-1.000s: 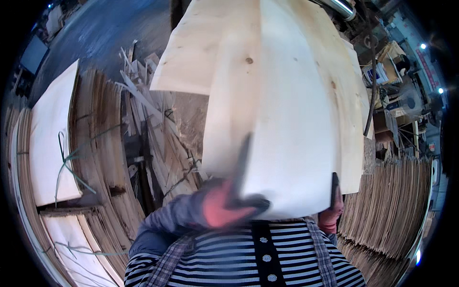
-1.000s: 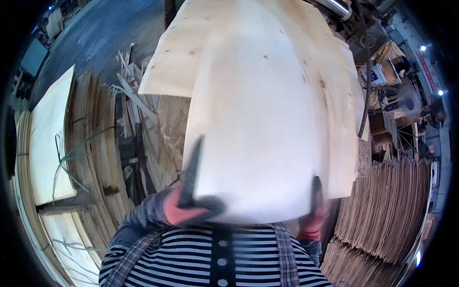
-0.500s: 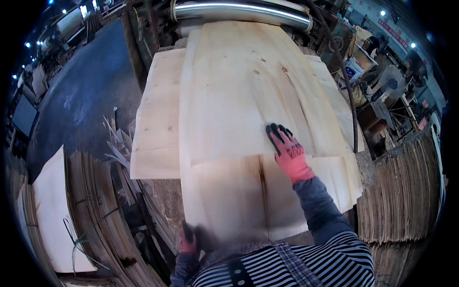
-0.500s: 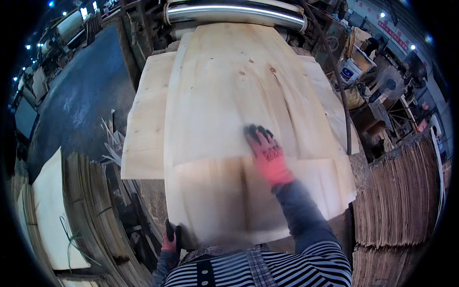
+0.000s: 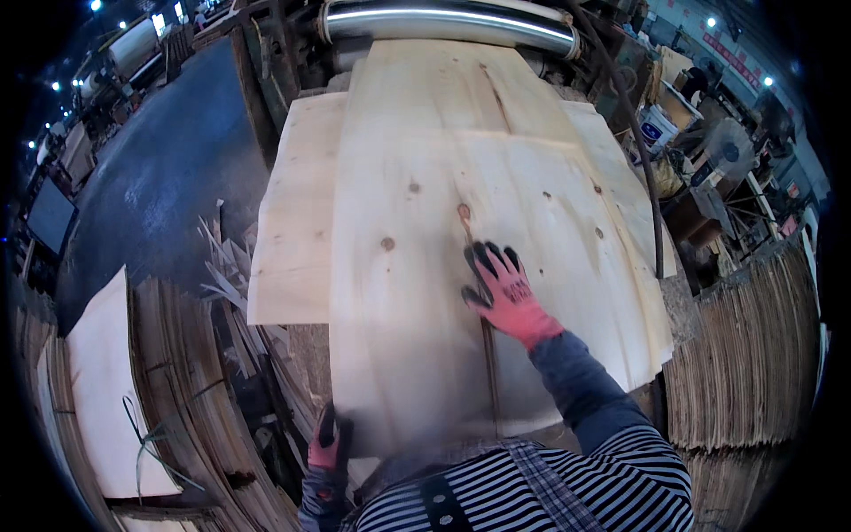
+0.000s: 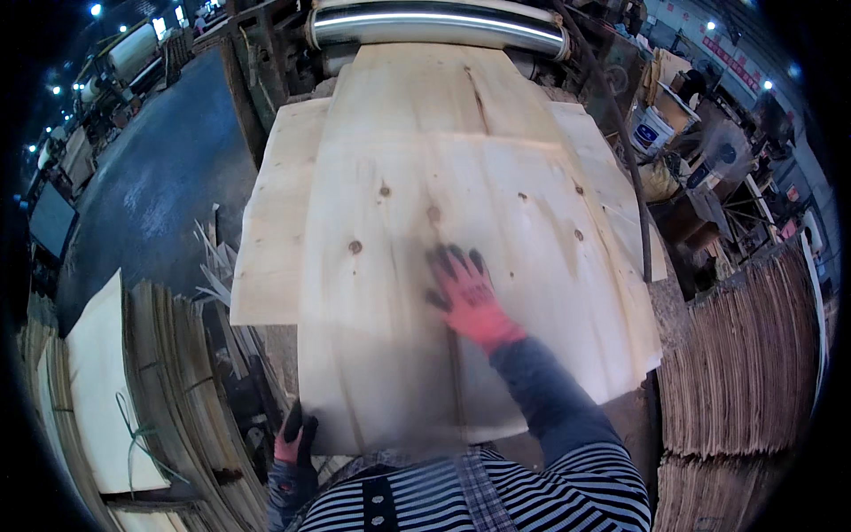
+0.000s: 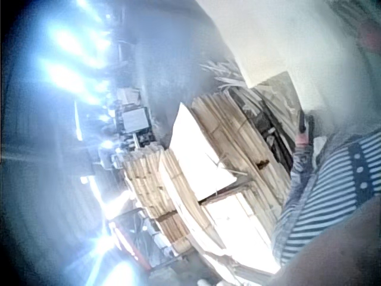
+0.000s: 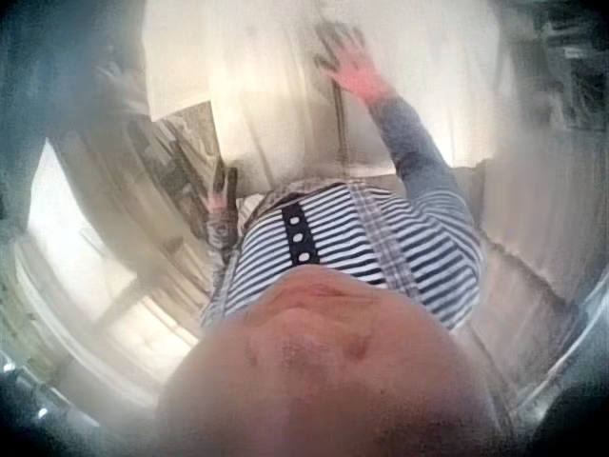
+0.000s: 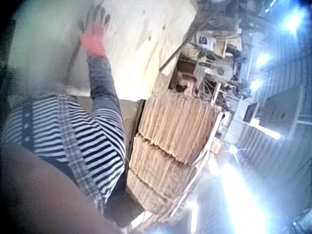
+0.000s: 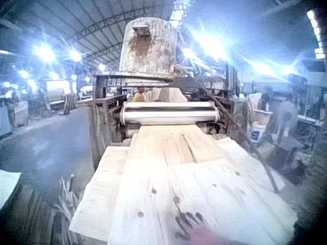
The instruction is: The person repeatedly picks up large, thin sheets of wood veneer and feeds them through a roller machine. They wear pink gloves and handle the sheets one at a time, guiding them under the roller and stacking them afterward.
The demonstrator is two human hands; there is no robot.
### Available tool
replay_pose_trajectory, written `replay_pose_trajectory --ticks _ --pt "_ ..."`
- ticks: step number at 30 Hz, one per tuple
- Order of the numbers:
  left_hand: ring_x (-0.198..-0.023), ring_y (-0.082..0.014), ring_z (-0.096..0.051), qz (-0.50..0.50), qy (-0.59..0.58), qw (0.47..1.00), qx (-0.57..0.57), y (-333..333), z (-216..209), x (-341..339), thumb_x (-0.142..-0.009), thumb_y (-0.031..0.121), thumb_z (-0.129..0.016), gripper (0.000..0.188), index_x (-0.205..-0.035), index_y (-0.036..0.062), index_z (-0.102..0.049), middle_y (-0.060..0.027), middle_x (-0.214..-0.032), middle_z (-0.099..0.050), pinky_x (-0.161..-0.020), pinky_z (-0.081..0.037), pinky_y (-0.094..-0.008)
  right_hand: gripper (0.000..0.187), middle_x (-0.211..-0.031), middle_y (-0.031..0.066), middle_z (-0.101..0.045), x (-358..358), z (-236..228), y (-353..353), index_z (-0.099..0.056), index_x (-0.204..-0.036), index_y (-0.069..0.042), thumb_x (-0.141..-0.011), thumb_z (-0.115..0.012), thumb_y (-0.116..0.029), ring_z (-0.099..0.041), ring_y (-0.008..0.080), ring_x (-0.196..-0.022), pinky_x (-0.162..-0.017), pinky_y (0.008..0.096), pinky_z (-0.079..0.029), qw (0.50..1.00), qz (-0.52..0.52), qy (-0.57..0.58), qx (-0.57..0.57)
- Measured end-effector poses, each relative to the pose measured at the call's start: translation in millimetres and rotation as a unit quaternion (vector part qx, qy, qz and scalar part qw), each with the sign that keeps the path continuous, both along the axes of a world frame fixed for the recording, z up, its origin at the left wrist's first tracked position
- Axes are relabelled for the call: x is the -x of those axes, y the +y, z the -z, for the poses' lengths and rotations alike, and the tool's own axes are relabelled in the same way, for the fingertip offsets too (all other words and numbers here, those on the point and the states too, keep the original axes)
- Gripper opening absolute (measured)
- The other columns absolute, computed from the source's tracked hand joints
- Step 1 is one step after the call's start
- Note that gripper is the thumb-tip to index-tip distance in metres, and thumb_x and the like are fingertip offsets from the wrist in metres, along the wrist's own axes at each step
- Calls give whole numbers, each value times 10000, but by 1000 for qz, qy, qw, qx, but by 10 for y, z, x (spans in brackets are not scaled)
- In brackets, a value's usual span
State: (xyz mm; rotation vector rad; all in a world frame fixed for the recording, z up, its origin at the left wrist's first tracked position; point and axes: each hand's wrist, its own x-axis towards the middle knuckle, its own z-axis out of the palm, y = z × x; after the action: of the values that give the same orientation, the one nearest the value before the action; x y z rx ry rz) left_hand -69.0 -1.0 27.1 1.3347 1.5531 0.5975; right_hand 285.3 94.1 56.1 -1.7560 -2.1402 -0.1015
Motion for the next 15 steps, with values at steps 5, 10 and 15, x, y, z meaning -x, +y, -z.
replay_pose_trajectory --ticks 5,10,15 --pt "-1152 -210 -365 28 -85 990 -110 -91 517 272 -746 68 -575 489 -1197 12 -392 -141 -1226 -403 -952 -277 -286 730 -1255 215 -296 157 4 -1380 -366 -1204 -34 -643 -617 -427 -226 374 -1189 -997 468 -147 985 -15 -8 173" --pt "-1193 -243 -303 66 -282 957 -28 -103 -102 84 -735 68 -580 577 -1246 18 -316 -166 -1283 -318 -975 -235 -294 794 -1266 214 -279 396 82 -2211 -361 -1202 -6 -604 -654 -438 -222 386 -1187 -993 478 -145 971 28 6 239" --pt "-1219 -186 -218 201 -173 941 -210 -144 -608 -269 -755 67 -568 650 -1283 -16 -198 -148 -1311 -263 -985 -184 -286 907 -1281 219 -251 569 91 -2301 -325 -1220 8 -529 -709 -437 -212 402 -1188 -993 489 -136 983 59 -14 173"
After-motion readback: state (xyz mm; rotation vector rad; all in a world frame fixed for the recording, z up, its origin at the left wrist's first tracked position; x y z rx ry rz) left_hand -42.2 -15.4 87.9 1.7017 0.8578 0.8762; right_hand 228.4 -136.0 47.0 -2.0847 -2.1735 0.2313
